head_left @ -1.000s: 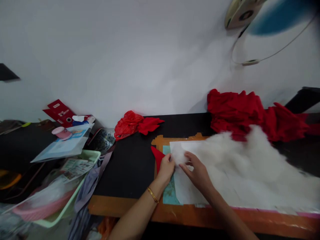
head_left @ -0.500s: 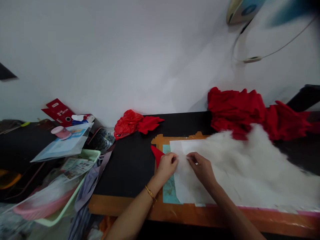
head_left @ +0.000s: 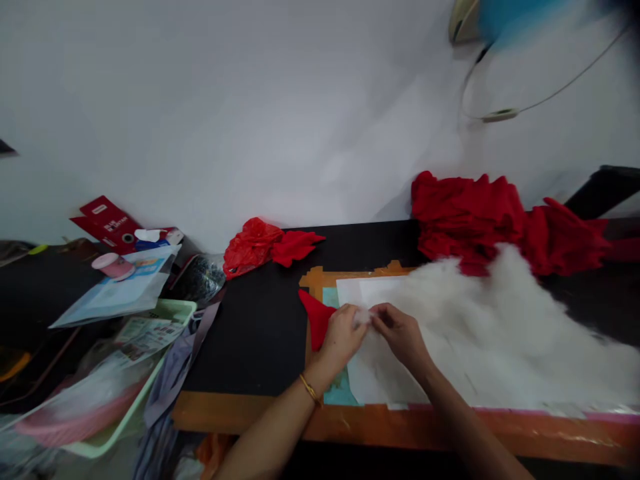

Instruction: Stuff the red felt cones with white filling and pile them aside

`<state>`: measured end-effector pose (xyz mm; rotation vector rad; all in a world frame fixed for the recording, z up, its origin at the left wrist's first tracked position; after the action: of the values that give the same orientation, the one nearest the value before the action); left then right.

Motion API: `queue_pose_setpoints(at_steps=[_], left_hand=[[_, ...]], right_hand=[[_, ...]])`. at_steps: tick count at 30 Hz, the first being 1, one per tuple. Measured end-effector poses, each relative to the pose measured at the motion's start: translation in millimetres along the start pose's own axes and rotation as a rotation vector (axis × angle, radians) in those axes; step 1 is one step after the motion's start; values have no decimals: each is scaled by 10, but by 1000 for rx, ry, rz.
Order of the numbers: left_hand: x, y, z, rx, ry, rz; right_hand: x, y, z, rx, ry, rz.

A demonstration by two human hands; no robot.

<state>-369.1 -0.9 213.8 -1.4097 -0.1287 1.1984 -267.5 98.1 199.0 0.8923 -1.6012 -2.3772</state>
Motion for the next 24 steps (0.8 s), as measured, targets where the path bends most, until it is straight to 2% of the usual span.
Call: queue_pose_setpoints(at_steps=[2,6,9,12,15,19,24], left_hand=[[-13,68,25,-37,-9,3],[-149,290,58,-137,-61,-16],[-180,394,37,-217,-87,-47],[-102,389,0,-262,-75,-108],[16,353,-36,-292,-7,-187],[58,365,-45,-288,66,-235],[-96,479,7,-267,28,-182]], right_hand=[[-46,-51,19,17,-14,2],[-196,-204,65,66,-65,-15],[-143,-154,42,58,-20,-6],[34,36,-23,-28,83,-29],[146,151,-66,-108,139,-84],[87,67,-48,-101,108,-107],[-56,-140,8,-60,51,-142]])
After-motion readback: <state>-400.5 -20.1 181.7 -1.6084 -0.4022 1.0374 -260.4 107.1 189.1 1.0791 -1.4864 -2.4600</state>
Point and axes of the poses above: each hand's wrist, its own z-axis towards the middle knuckle, its own x-axis out of the palm, y = z × x, the point moved 9 cm from there along z, towards the middle knuckle, and after that the axes turned 13 degrees about -y, right-handed, at the moved point
